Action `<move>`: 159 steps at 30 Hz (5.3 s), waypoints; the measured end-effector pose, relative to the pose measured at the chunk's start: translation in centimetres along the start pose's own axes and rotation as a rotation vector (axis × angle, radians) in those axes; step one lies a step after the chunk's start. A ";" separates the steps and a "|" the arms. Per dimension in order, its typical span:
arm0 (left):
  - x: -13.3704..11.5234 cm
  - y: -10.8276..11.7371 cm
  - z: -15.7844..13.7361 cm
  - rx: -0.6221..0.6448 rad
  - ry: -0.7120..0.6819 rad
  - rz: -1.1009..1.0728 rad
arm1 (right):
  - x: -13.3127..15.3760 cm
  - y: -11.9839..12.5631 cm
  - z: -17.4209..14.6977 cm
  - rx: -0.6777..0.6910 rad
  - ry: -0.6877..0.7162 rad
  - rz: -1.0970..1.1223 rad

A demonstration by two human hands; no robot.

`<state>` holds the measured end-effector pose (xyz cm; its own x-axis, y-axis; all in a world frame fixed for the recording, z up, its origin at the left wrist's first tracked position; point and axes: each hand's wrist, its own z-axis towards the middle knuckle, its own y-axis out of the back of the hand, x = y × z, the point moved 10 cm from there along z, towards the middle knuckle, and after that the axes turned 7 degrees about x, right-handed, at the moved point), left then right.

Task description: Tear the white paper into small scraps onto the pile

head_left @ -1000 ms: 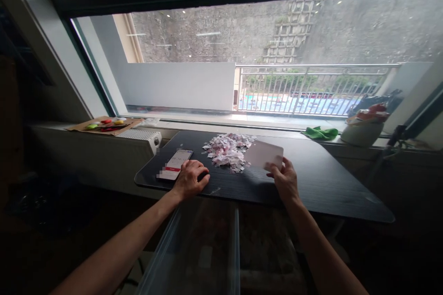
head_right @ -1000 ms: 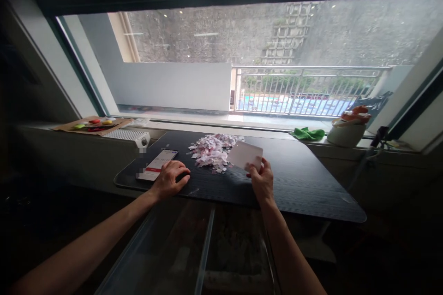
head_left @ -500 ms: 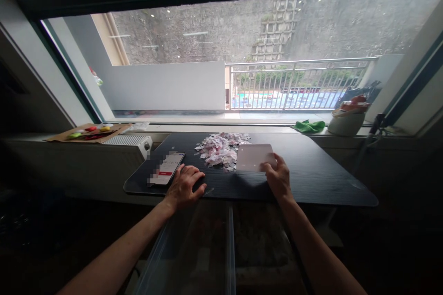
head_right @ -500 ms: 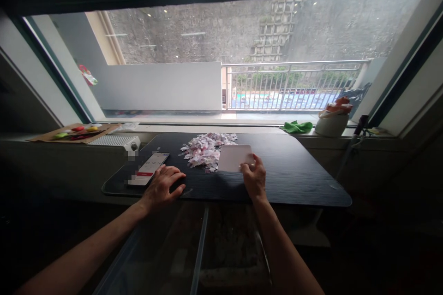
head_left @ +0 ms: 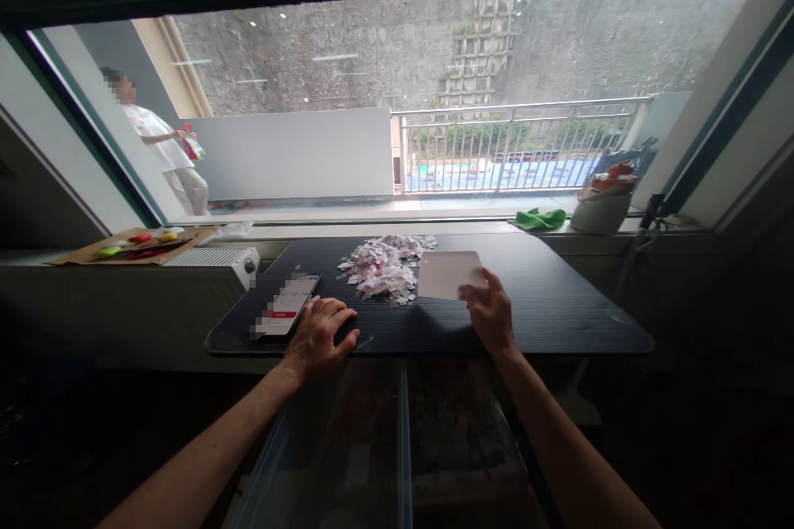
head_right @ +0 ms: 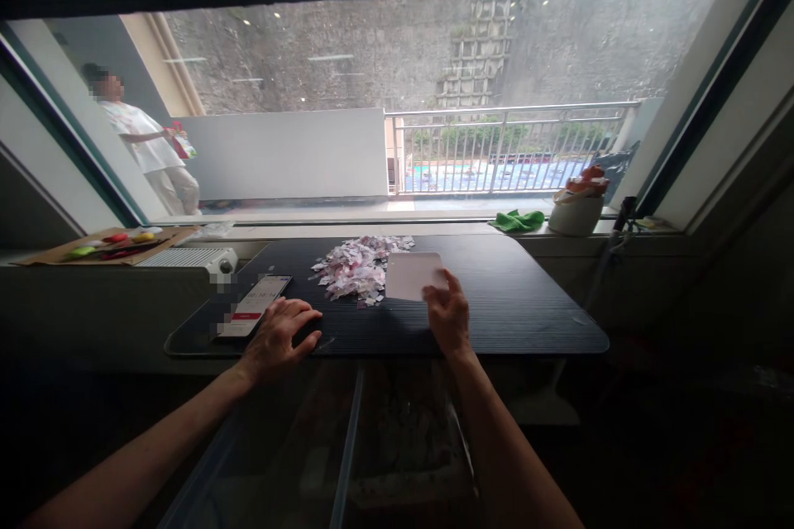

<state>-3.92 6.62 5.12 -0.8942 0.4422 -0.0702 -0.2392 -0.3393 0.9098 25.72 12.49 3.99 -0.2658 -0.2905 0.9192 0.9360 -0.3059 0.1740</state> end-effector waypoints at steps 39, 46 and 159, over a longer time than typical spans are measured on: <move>0.4 0.4 1.5 0.029 0.118 -0.067 | -0.4 1.0 -0.2 -0.061 -0.085 -0.110; -1.2 -0.9 3.7 0.063 0.162 -0.043 | -1.4 0.0 0.4 0.063 -0.126 -0.144; -2.4 -1.7 3.3 0.045 0.158 -0.144 | 0.6 -2.3 -0.2 0.246 0.029 0.103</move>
<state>-0.13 8.91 5.11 -0.9011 0.3468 -0.2604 -0.3545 -0.2433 0.9028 23.38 12.82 4.03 -0.1697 -0.3359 0.9265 0.9854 -0.0452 0.1641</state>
